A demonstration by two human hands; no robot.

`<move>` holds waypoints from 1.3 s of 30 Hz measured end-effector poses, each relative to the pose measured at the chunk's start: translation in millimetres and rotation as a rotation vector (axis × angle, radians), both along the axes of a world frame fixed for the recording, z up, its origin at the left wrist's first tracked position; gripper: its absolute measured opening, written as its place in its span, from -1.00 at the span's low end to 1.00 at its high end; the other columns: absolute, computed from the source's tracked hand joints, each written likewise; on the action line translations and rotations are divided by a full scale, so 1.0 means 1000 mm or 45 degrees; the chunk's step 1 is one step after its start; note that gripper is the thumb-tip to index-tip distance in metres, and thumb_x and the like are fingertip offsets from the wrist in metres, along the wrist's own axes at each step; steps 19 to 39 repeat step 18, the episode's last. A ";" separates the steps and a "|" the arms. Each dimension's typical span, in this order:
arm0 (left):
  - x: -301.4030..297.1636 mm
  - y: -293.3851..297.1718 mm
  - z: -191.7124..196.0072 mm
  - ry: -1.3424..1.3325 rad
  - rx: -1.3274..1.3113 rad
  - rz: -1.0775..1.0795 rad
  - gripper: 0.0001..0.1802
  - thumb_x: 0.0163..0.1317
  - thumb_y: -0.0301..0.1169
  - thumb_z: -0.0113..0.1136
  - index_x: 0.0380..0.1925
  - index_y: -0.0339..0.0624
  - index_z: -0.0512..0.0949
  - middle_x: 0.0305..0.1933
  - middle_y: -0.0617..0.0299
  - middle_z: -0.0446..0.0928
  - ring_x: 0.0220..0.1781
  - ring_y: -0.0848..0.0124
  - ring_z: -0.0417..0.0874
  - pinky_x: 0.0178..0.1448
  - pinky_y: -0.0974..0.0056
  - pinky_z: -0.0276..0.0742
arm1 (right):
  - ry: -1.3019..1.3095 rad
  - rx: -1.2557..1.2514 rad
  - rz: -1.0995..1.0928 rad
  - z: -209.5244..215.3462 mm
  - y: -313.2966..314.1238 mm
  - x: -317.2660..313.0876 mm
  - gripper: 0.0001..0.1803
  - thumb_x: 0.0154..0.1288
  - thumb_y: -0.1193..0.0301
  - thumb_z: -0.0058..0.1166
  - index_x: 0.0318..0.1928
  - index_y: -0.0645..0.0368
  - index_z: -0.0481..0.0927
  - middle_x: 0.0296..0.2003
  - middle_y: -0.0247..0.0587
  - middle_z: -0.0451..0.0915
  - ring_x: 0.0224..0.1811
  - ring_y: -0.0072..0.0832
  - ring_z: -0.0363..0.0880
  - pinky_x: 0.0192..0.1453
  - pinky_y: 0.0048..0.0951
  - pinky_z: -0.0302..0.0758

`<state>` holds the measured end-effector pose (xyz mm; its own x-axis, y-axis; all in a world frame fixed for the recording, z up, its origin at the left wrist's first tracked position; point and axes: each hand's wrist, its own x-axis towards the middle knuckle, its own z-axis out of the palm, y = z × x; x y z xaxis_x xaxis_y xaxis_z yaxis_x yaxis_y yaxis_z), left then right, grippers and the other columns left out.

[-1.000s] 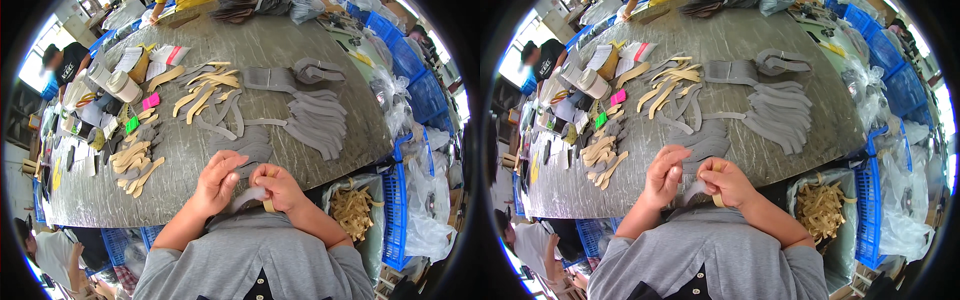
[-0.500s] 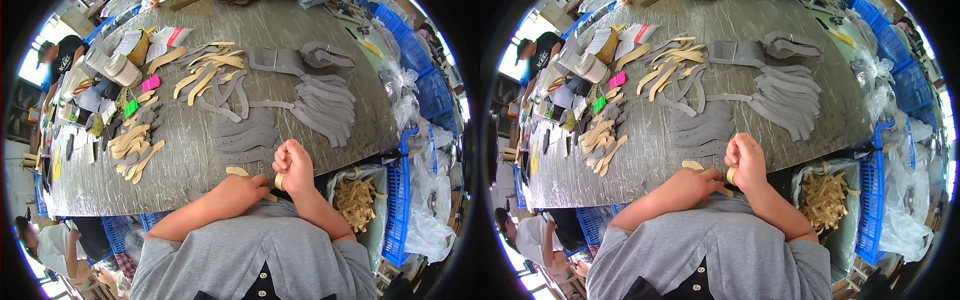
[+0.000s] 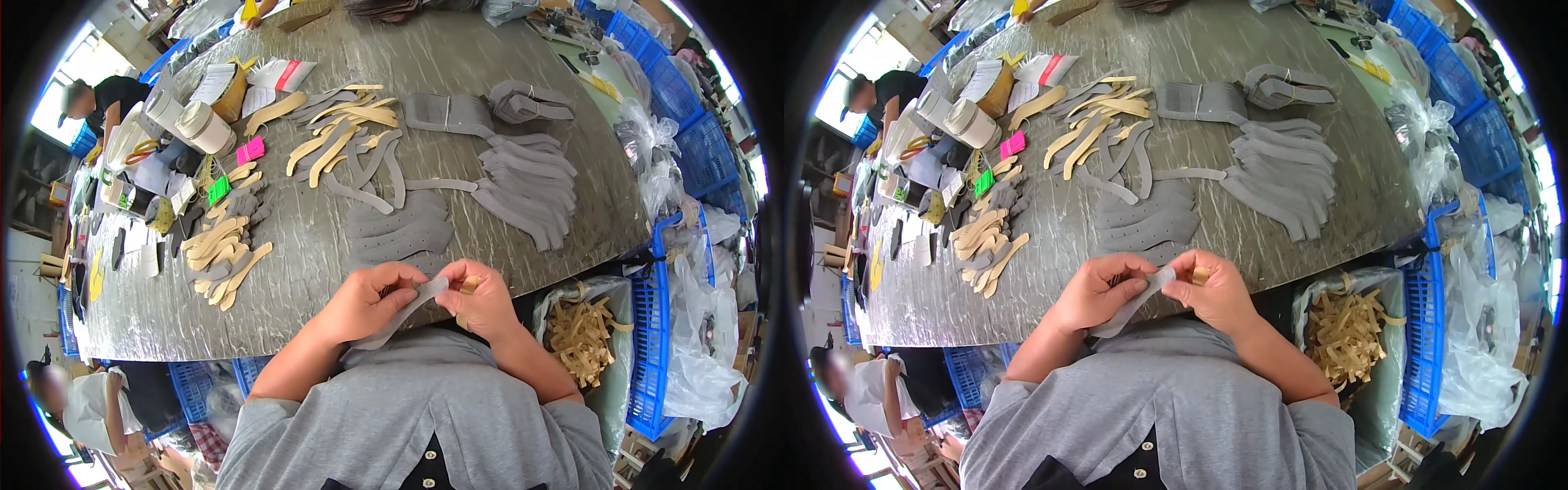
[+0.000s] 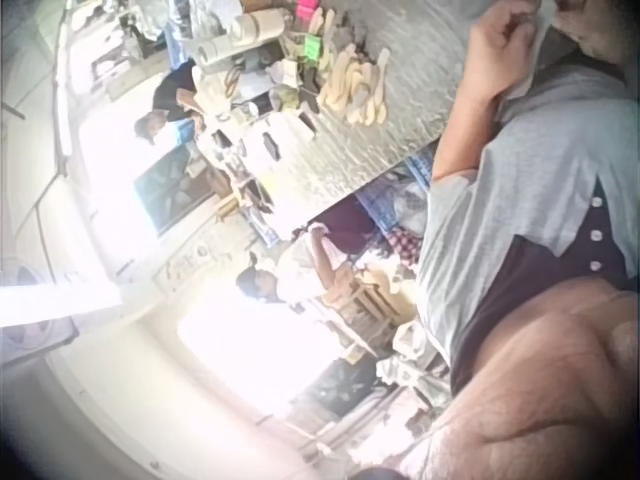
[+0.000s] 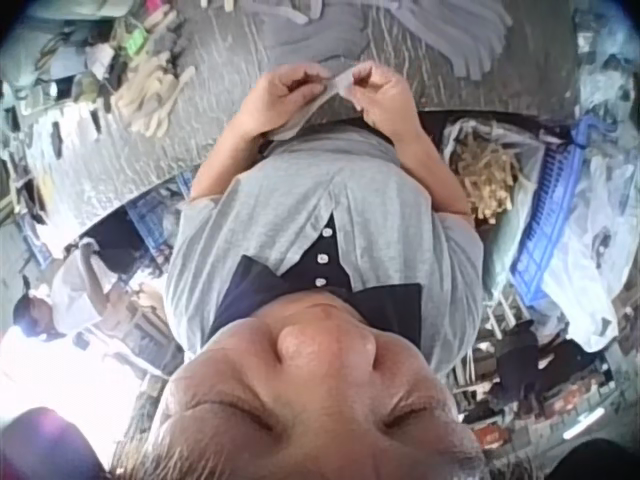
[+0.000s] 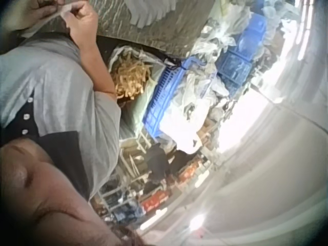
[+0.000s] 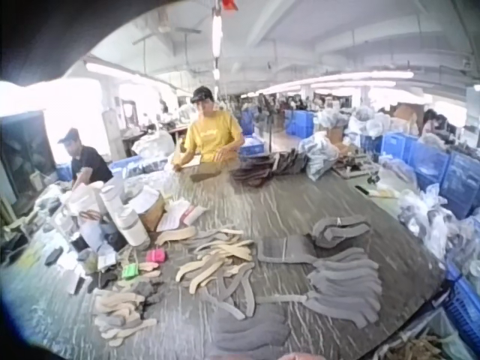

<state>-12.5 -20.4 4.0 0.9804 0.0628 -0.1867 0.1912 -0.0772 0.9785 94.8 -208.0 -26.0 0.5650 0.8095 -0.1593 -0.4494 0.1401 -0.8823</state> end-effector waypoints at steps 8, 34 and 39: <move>0.012 -0.009 0.002 -0.011 -0.460 0.196 -0.80 0.34 -0.57 0.11 -0.07 -0.27 0.59 -0.40 0.31 0.53 -0.40 0.58 0.49 -0.38 0.46 0.41 | 0.064 -0.041 -0.015 0.013 0.009 -0.002 -0.89 0.34 0.48 0.17 -0.24 0.29 0.59 -0.41 -0.23 0.62 -0.57 -0.71 0.38 -0.51 -0.66 0.29; 0.010 0.001 -0.008 0.105 -0.701 0.016 -0.75 0.40 -0.43 0.12 0.03 -0.19 0.60 -0.44 0.36 0.50 -0.47 0.66 0.39 -0.51 0.54 0.28 | 0.228 -0.081 0.146 0.022 0.000 0.007 -0.84 0.36 0.45 0.16 -0.18 0.33 0.61 -0.35 -0.17 0.67 -0.56 -0.69 0.41 -0.47 -0.65 0.36; 0.010 0.001 -0.008 0.105 -0.701 0.016 -0.75 0.40 -0.43 0.12 0.03 -0.19 0.60 -0.44 0.36 0.50 -0.47 0.66 0.39 -0.51 0.54 0.28 | 0.228 -0.081 0.146 0.022 0.000 0.007 -0.84 0.36 0.45 0.16 -0.18 0.33 0.61 -0.35 -0.17 0.67 -0.56 -0.69 0.41 -0.47 -0.65 0.36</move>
